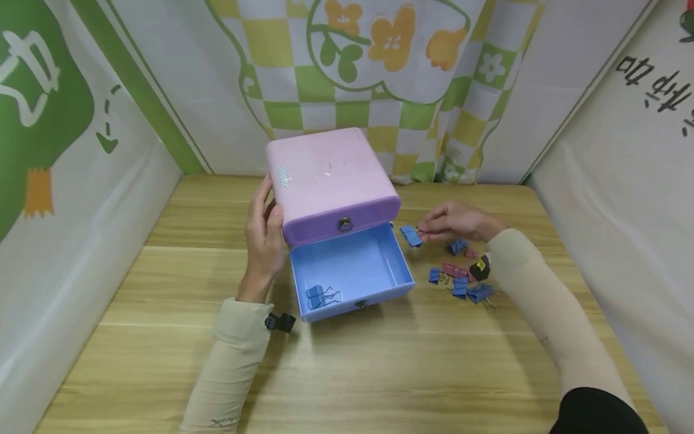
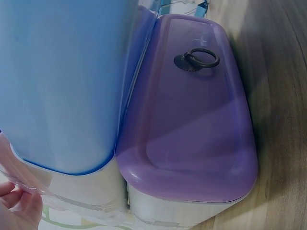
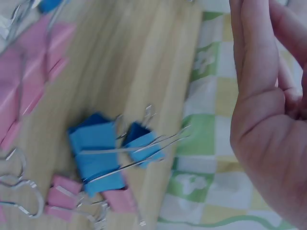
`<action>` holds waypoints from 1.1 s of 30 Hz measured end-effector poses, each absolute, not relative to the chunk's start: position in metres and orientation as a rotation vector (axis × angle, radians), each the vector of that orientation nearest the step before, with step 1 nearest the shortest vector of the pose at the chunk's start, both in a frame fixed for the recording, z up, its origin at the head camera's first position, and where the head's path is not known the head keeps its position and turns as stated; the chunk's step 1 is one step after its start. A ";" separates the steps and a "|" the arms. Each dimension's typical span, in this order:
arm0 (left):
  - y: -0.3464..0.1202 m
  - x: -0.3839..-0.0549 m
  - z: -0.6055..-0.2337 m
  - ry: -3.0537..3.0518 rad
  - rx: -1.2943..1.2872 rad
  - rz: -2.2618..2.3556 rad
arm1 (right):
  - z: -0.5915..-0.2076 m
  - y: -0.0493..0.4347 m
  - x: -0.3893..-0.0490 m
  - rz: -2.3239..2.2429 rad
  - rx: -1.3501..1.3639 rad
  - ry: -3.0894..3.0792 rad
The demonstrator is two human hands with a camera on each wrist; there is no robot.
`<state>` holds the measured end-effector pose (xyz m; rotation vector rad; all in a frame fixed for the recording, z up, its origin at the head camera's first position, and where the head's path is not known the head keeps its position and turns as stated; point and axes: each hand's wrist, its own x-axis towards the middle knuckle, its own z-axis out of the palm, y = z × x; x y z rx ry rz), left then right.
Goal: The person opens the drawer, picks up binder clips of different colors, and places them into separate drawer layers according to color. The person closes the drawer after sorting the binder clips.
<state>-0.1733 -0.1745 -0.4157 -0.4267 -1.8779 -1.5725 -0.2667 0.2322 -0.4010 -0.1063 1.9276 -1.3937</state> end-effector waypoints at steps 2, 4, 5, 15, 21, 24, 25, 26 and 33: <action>-0.175 -0.174 -0.415 -1.874 -0.432 -1.573 | -0.392 0.230 -0.263 -1.431 -0.084 1.917; -0.175 -0.174 -0.415 -1.877 -0.430 -1.568 | -0.383 0.227 -0.259 -1.460 -0.071 1.902; -0.175 -0.174 -0.414 -1.880 -0.423 -1.567 | -0.379 0.226 -0.257 -1.475 -0.063 1.892; -0.178 -0.174 -0.415 -1.890 -0.411 -1.558 | -0.337 0.203 -0.226 -1.516 -0.157 1.867; -0.178 -0.174 -0.415 -1.895 -0.403 -1.550 | -0.320 0.176 -0.203 -1.428 -0.274 1.868; -0.178 -0.173 -0.416 -1.894 -0.399 -1.551 | -0.316 0.163 -0.193 -1.416 -0.310 1.856; -0.177 -0.174 -0.416 -1.891 -0.400 -1.552 | -0.316 0.159 -0.190 -1.415 -0.321 1.852; -0.177 -0.174 -0.416 -1.888 -0.400 -1.553 | -0.315 0.155 -0.188 -1.411 -0.330 1.851; -0.174 -0.175 -0.416 -1.868 -0.410 -1.569 | -0.324 0.132 -0.175 -1.365 -0.373 1.861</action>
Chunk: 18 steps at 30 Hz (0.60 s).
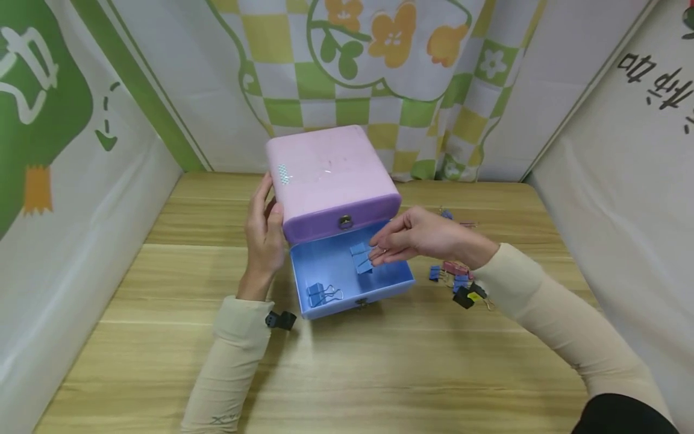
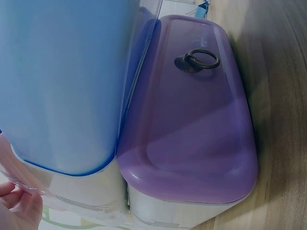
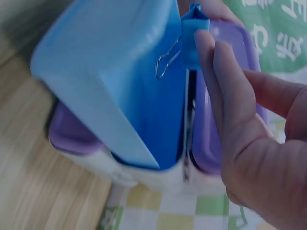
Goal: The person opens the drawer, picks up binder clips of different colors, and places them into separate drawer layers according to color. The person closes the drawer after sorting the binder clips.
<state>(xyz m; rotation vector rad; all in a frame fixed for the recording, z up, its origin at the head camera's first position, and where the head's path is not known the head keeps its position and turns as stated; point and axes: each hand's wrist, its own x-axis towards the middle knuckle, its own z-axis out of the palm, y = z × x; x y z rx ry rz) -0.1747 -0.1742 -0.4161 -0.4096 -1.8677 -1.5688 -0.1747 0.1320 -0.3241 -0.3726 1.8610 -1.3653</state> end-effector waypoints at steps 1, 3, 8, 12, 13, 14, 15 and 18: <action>-0.174 -0.175 -0.416 -1.867 -0.407 -1.572 | -0.326 0.129 -0.173 -1.356 -0.377 1.865; -0.174 -0.175 -0.416 -1.872 -0.408 -1.572 | -0.329 0.123 -0.170 -1.336 -0.384 1.875; -0.174 -0.174 -0.415 -1.893 -0.402 -1.575 | -0.338 0.109 -0.165 -1.295 -0.414 1.893; -0.174 -0.173 -0.414 -1.907 -0.387 -1.583 | -0.345 0.098 -0.160 -1.263 -0.431 1.904; -0.173 -0.173 -0.414 -1.907 -0.386 -1.584 | -0.346 0.095 -0.159 -1.253 -0.436 1.908; -0.173 -0.172 -0.414 -1.907 -0.384 -1.585 | -0.347 0.092 -0.158 -1.248 -0.438 1.909; -0.173 -0.172 -0.414 -1.908 -0.380 -1.587 | -0.349 0.090 -0.157 -1.244 -0.435 1.912; -0.174 -0.172 -0.413 -1.900 -0.382 -1.590 | -0.352 0.082 -0.153 -1.230 -0.444 1.920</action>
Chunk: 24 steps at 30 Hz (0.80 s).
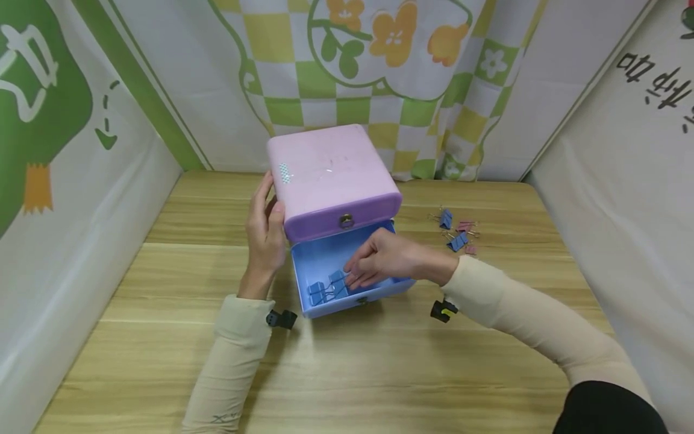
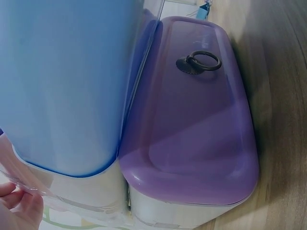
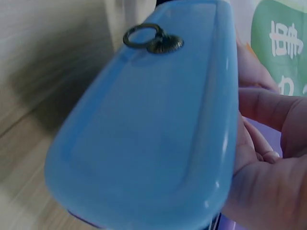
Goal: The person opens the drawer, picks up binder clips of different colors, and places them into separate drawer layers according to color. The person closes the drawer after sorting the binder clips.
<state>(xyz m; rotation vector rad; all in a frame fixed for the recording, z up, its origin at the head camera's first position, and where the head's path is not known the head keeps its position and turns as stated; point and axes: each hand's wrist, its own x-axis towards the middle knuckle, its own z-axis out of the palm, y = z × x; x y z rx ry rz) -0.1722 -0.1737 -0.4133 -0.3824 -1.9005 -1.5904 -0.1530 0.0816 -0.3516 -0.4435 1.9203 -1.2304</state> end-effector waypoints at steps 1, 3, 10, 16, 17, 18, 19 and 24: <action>-0.174 -0.172 -0.413 -1.898 -0.385 -1.590 | -0.352 0.079 -0.152 -1.230 -0.443 1.921; -0.174 -0.173 -0.413 -1.899 -0.384 -1.587 | -0.354 0.076 -0.150 -1.222 -0.452 1.929; -0.174 -0.173 -0.413 -1.915 -0.368 -1.585 | -0.355 0.069 -0.147 -1.154 -0.517 1.978; -0.175 -0.172 -0.412 -1.917 -0.367 -1.596 | -0.356 0.067 -0.146 -1.111 -0.565 2.001; -0.174 -0.172 -0.412 -1.916 -0.368 -1.597 | -0.355 0.068 -0.146 -1.102 -0.572 2.010; -0.174 -0.172 -0.412 -1.915 -0.369 -1.598 | -0.354 0.069 -0.146 -1.096 -0.574 2.019; -0.174 -0.172 -0.412 -1.914 -0.371 -1.600 | -0.354 0.070 -0.146 -1.090 -0.574 2.027; -0.174 -0.172 -0.412 -1.906 -0.375 -1.601 | -0.343 0.082 -0.152 -1.100 -0.549 2.059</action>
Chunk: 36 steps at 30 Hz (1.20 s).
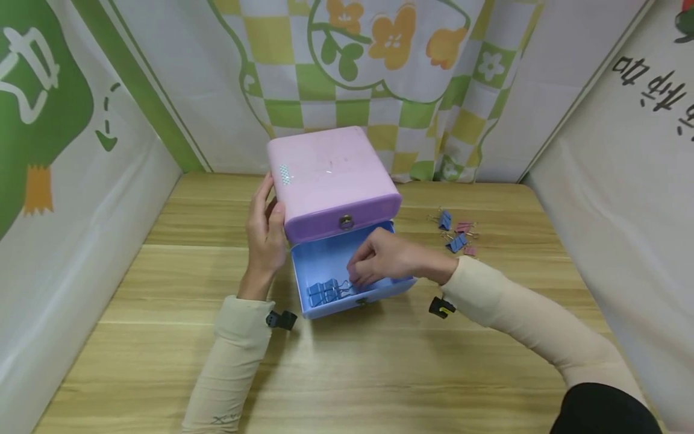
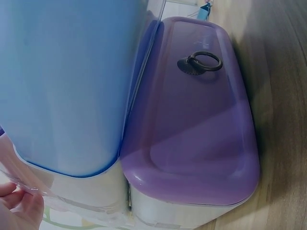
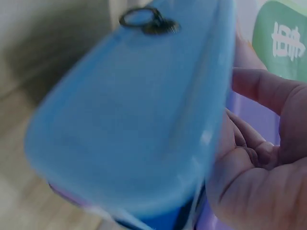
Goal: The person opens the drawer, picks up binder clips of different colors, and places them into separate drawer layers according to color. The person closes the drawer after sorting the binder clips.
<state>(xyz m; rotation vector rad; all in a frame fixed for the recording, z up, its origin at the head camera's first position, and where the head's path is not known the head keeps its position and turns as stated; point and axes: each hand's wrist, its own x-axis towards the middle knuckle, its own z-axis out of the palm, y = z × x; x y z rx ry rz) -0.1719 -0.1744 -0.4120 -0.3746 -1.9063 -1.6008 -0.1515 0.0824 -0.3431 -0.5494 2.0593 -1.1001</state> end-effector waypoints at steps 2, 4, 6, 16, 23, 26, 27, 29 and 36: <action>-0.174 -0.172 -0.412 -1.904 -0.375 -1.600 | -0.337 0.089 -0.154 -1.115 -0.529 2.072; -0.174 -0.172 -0.413 -1.904 -0.375 -1.596 | -0.331 0.097 -0.158 -1.117 -0.508 2.093; -0.174 -0.172 -0.413 -1.906 -0.373 -1.595 | -0.324 0.106 -0.160 -1.120 -0.489 2.121; -0.172 -0.173 -0.414 -1.898 -0.380 -1.597 | -0.312 0.154 -0.166 -1.209 -0.382 2.271; -0.172 -0.174 -0.413 -1.885 -0.396 -1.606 | -0.330 0.187 -0.166 -1.164 -0.310 2.323; -0.172 -0.175 -0.414 -1.886 -0.404 -1.605 | -0.338 0.203 -0.164 -1.133 -0.284 2.348; -0.172 -0.175 -0.414 -1.887 -0.399 -1.605 | -0.341 0.209 -0.163 -1.115 -0.279 2.362; -0.172 -0.175 -0.415 -1.886 -0.400 -1.600 | -0.345 0.220 -0.160 -1.066 -0.278 2.406; -0.172 -0.173 -0.414 -1.891 -0.371 -1.602 | -0.356 0.260 -0.156 -0.801 -0.267 2.554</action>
